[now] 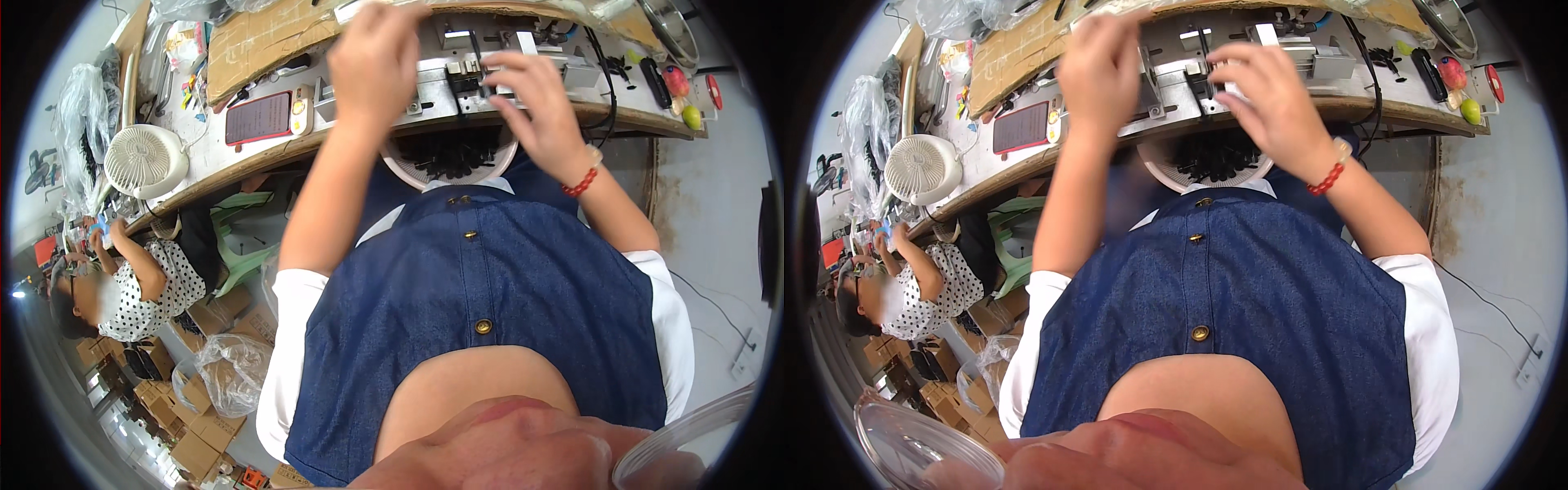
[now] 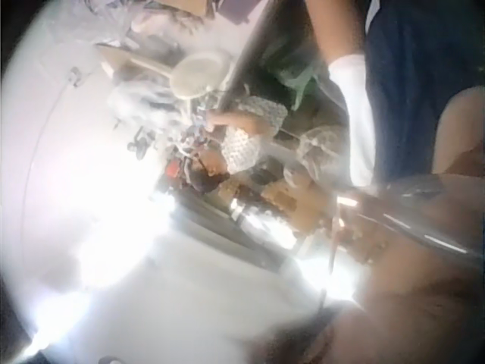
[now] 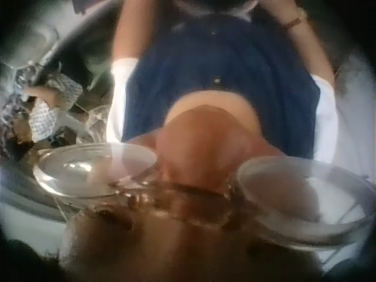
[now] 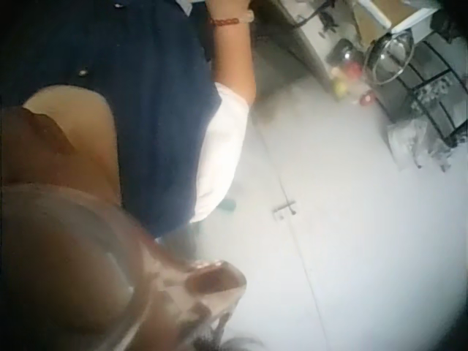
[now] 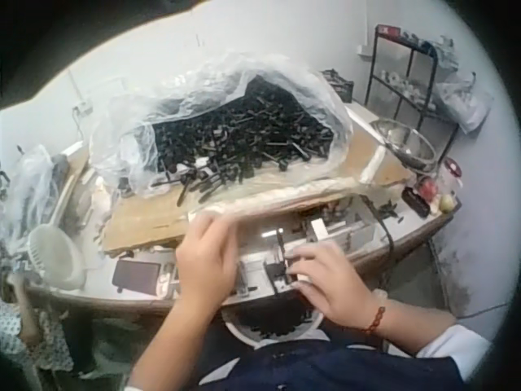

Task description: The person repeatedly picks up small black plastic components from a pile, places them into a metal jig on the table, and secures them using a lever. They then remove the secured components and place them into a white bowl on their lap. The process is repeated continuously.

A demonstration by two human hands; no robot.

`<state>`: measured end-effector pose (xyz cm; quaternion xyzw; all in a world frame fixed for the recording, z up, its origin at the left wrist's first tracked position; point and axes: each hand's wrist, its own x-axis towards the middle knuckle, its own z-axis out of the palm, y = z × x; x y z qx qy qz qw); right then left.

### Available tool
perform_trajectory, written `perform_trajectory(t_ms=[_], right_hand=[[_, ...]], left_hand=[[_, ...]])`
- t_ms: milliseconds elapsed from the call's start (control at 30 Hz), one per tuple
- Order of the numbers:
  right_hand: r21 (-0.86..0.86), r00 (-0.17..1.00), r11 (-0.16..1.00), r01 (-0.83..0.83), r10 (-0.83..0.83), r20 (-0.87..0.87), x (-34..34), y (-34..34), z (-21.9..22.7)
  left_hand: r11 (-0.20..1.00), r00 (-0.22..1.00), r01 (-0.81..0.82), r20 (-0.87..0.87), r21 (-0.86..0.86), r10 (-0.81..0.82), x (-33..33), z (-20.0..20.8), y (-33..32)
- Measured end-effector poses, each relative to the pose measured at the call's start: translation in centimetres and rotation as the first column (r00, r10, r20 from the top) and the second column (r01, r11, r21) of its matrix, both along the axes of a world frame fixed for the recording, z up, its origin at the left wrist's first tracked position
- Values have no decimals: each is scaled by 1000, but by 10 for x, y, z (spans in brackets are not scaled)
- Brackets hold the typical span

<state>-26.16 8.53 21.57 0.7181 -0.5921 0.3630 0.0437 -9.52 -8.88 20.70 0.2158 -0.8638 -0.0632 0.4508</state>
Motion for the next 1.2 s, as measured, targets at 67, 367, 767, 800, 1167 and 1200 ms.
perform_trajectory(t_ms=[67, 367, 767, 800, 1167, 1200], right_hand=[[82, 999, 996, 28, -25, -36, 8, 7, -21], [12, 947, 999, 48, -42, -319, 1, -15, -59], [339, 887, 854, -394, 450, -102, -4, 30, -125], [472, 878, 781, -409, 478, -31, -10, 30, -152], [645, 806, 745, -171, 482, -344, 22, 8, -263], [642, 811, 746, -177, 481, -335, 22, 9, -264]], left_hand=[[991, 1000, 3, -28, 132, 0, -15, 36, -26], [959, 887, -264, 417, 106, 197, -55, 63, -65], [696, 994, 108, -97, 710, -55, -19, 59, -83], [574, 957, 263, -283, 776, -57, -15, 53, -87], [687, 942, 333, -252, 646, -221, 24, 2, 34], [761, 952, 297, -112, 577, -286, 25, 5, 52]])
